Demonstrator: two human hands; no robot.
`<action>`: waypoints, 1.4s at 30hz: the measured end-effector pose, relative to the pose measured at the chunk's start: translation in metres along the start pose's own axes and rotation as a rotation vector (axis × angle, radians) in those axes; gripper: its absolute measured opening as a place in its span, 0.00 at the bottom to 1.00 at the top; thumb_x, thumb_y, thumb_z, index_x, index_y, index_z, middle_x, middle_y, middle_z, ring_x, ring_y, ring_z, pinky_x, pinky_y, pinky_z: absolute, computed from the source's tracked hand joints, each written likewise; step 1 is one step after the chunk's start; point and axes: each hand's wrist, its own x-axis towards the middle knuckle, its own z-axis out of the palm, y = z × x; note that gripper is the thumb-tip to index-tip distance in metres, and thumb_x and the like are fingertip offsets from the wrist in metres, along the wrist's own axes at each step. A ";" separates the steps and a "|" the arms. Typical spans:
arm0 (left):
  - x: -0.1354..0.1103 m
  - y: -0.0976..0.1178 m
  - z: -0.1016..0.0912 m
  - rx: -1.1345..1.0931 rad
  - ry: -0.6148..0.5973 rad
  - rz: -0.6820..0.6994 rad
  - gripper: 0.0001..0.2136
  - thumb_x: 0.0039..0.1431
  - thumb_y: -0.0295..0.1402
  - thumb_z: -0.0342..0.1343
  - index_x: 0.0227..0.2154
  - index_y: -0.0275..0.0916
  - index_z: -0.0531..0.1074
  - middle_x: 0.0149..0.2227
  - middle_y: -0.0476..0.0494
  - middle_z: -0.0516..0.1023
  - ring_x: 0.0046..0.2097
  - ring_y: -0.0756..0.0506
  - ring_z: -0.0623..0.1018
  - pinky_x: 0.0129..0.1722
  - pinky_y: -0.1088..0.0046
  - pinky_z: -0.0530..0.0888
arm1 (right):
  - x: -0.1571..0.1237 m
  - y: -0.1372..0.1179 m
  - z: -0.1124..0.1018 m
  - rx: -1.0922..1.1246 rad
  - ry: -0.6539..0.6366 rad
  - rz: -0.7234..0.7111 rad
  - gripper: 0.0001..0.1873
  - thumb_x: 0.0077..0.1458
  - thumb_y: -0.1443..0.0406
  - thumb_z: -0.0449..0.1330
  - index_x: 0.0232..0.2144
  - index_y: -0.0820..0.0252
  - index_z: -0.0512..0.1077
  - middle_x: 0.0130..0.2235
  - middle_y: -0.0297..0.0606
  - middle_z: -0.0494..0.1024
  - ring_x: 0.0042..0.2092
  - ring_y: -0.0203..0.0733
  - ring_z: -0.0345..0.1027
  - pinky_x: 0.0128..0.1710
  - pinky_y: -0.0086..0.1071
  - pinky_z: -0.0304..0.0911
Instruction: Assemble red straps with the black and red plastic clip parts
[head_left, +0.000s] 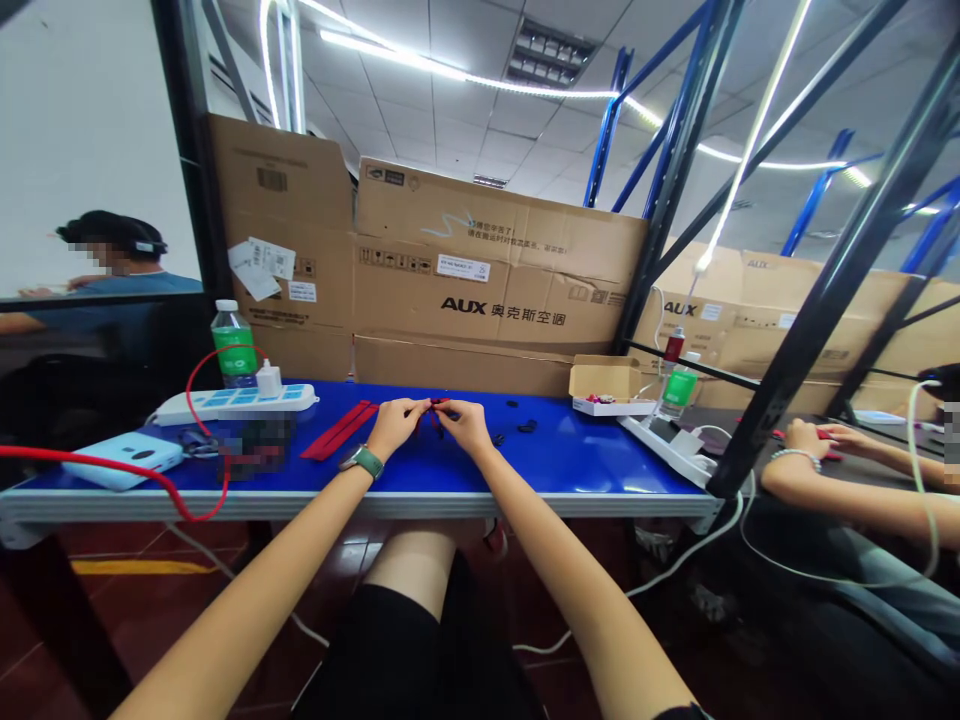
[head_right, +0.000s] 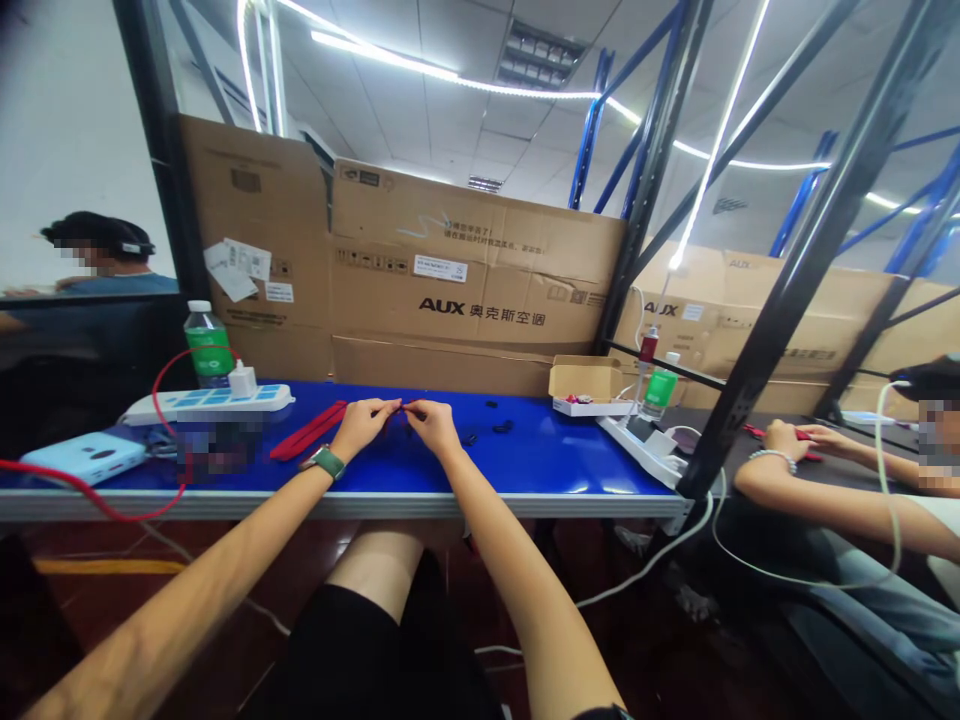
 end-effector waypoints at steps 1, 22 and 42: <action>0.000 0.000 0.000 -0.002 0.005 -0.005 0.17 0.65 0.45 0.54 0.37 0.41 0.85 0.37 0.41 0.85 0.39 0.38 0.83 0.42 0.65 0.75 | 0.000 -0.001 0.000 0.005 0.006 0.001 0.09 0.58 0.62 0.61 0.38 0.55 0.81 0.39 0.38 0.84 0.41 0.45 0.79 0.43 0.35 0.74; 0.002 -0.002 0.002 -0.118 -0.036 0.129 0.14 0.65 0.40 0.54 0.41 0.39 0.82 0.44 0.39 0.84 0.47 0.41 0.81 0.50 0.65 0.75 | -0.001 0.002 0.000 -0.120 0.037 -0.077 0.10 0.60 0.65 0.60 0.40 0.56 0.81 0.39 0.40 0.83 0.40 0.42 0.78 0.43 0.31 0.71; 0.002 0.001 0.002 -0.369 -0.083 -0.078 0.17 0.58 0.44 0.61 0.41 0.36 0.81 0.38 0.39 0.85 0.39 0.41 0.83 0.45 0.64 0.78 | 0.000 -0.012 -0.004 0.095 0.077 0.098 0.09 0.57 0.57 0.61 0.33 0.54 0.69 0.31 0.34 0.78 0.33 0.41 0.76 0.36 0.31 0.69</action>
